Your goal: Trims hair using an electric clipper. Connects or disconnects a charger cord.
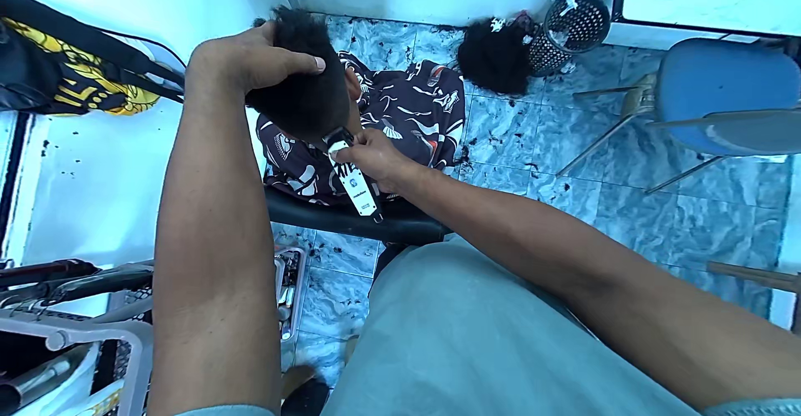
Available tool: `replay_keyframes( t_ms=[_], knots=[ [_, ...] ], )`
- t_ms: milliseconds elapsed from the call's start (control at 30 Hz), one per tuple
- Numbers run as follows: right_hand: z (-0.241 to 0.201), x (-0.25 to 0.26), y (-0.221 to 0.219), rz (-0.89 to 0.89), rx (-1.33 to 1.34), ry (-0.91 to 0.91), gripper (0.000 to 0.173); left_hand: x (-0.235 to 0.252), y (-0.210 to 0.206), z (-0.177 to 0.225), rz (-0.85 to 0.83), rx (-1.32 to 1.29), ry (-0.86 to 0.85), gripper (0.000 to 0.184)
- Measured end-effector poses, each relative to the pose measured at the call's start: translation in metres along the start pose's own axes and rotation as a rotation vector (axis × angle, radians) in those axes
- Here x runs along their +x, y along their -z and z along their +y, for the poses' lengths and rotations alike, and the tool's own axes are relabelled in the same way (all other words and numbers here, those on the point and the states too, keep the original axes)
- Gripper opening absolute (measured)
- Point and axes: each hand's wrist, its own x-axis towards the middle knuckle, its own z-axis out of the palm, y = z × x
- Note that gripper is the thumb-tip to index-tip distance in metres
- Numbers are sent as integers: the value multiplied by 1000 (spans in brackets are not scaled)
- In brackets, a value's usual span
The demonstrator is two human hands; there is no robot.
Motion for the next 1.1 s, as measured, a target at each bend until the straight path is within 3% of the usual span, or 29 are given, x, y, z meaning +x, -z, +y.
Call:
replay_keyframes(
  t_ms=[100,267,367,467,600,667,800,900,1000,1100],
  knots=[
    [-6,1,3,-48,21,36,42,1,-1,-3,-3,-7,5,95],
    [-3,4,33,-88,-40,-256,42,-7,-1,-3,7,-66,13,94],
    [-9,18,51,-217,6,-250,32,-9,1,-4,15,-36,54,99],
    [-16,33,63,-299,-117,-271,34,-10,8,1,29,83,83,93],
    [-19,53,71,-462,-152,-159,30,-10,16,29,44,208,228,83],
    [-16,60,71,-518,-142,-144,29,-5,16,32,53,211,323,87],
    [-19,72,72,-603,-127,-95,32,-3,13,30,24,82,500,86],
    [-23,80,75,-674,-208,22,40,-11,9,26,39,-62,533,77],
    [-31,85,79,-693,-352,-12,38,-17,5,28,70,-139,536,74],
    [-42,86,80,-738,-320,-10,39,-23,-1,29,107,-160,548,74]
  ],
)
